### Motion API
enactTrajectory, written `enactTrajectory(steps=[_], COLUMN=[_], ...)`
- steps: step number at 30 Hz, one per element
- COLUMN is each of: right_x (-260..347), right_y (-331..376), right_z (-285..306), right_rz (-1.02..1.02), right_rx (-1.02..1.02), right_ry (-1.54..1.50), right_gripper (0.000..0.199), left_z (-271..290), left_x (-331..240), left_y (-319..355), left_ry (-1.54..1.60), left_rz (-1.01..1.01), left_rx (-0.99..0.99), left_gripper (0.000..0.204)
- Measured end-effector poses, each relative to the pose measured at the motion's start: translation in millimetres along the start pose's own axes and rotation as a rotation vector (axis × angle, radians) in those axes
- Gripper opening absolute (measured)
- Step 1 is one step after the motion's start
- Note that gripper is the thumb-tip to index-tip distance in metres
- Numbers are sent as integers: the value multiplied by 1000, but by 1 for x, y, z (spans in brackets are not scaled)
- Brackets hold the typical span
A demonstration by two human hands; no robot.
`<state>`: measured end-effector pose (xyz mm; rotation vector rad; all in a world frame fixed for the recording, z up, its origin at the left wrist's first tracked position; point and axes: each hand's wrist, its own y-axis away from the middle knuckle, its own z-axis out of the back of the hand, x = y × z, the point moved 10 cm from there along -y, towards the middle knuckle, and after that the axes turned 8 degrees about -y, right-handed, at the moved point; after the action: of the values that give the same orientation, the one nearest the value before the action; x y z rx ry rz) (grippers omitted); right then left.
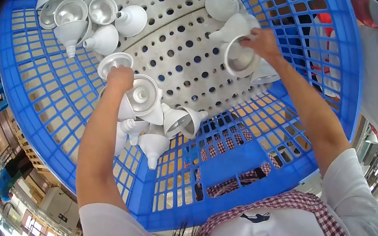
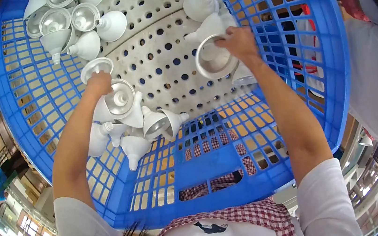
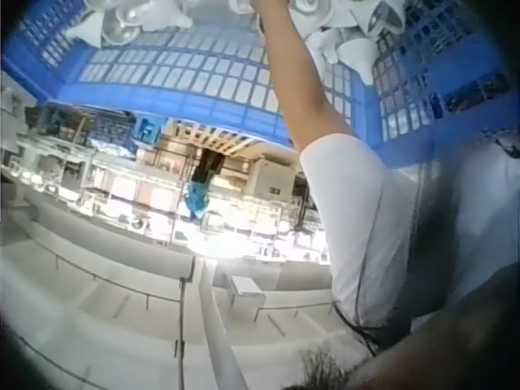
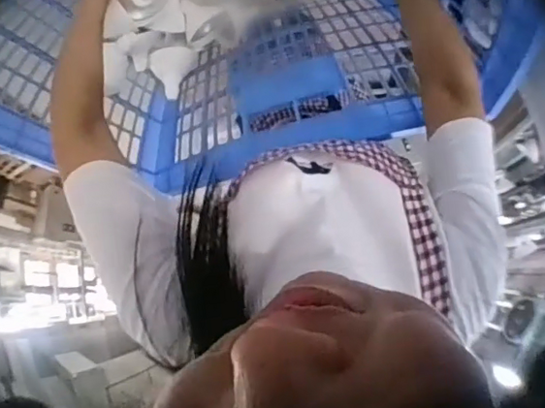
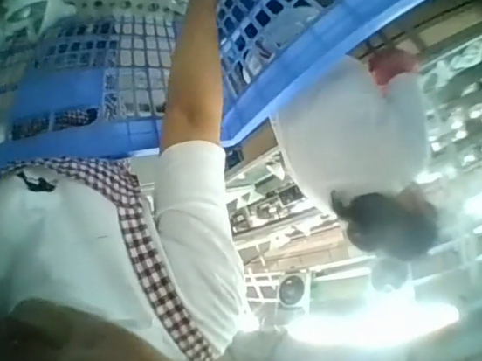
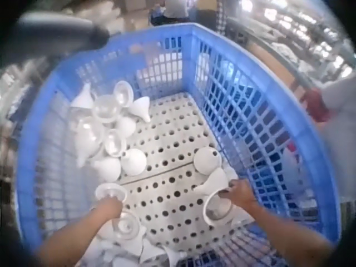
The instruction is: The person transfers lamp housings from a crate onto a workbench, inserts LED circuit boards into the housings by hand, and places the assembled fixtures onto a foam tray.
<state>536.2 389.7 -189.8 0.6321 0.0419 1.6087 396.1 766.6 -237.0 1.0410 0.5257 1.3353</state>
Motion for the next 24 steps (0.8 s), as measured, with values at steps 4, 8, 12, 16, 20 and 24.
enactTrajectory(steps=[4,8,12,16,20,24], right_x=[23,34,43,53,78,95], right_y=[9,-6,0,17,32,71], right_z=[-33,-30,-30,-15,27,97], right_rz=[54,34,119,130,210,327], right_rx=[17,54,168,208,166,-27], right_ry=[-245,-346,-214,-236,-224,-277], right_gripper=[42,37,32,34,32,31], left_z=[-30,-34,-32,-1,41,84], left_x=[11,-1,7,18,30,41], left_y=[-9,-28,-27,0,41,83], left_ry=[17,46,111,226,264,359], left_rz=[22,-35,16,42,9,-3], left_rx=[85,191,104,-212,-395,-517], left_gripper=[41,42,29,22,16,17])
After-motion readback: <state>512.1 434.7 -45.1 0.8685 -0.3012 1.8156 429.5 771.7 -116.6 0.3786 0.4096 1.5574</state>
